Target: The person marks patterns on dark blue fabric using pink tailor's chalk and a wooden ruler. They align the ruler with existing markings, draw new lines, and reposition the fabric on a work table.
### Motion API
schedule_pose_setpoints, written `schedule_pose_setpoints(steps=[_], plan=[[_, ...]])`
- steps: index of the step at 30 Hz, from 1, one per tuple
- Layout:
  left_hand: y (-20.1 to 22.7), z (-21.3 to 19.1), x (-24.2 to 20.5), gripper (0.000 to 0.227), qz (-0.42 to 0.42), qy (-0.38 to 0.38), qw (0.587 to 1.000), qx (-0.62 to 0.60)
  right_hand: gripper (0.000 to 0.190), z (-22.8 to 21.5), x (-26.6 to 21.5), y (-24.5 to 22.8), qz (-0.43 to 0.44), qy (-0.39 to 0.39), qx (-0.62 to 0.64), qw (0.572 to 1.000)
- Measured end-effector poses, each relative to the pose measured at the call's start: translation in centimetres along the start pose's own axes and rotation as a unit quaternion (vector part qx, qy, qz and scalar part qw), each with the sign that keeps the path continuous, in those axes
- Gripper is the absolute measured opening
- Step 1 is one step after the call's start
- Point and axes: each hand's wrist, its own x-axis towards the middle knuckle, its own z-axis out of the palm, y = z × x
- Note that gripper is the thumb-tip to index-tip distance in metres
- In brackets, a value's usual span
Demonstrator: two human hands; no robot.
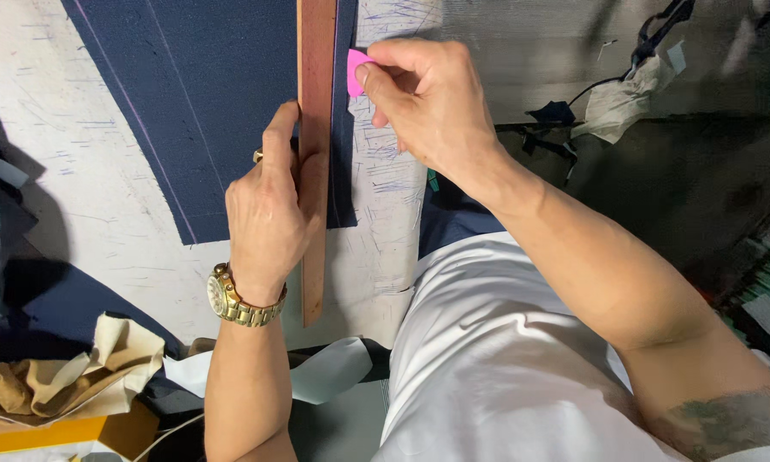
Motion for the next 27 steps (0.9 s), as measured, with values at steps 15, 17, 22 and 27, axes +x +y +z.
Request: schedule_pose_setpoints(steps=[15,17,22,27], plan=[[0.2,0.6,0.1,0.04,-0.043,0.01,0.998,0.043,0.032,0.2,1.4,1.0,-0.121,0.004,-0.063,0.991],[0.4,0.5,0.1,0.04,-0.047,0.01,0.998,0.041,0.038,0.3,1.5,1.1,-0.128,0.004,-0.067,0.989],[0.2,0.8,0.0,0.039,-0.038,0.022,0.998,0.048,0.035,0.4,1.6,1.3,-0.142,0.008,-0.062,0.988],[0.2,1.0,0.1,0.039,-0.043,0.023,0.997,0.059,0.043,0.5,1.3,0.7,-0.155,0.008,-0.064,0.986]])
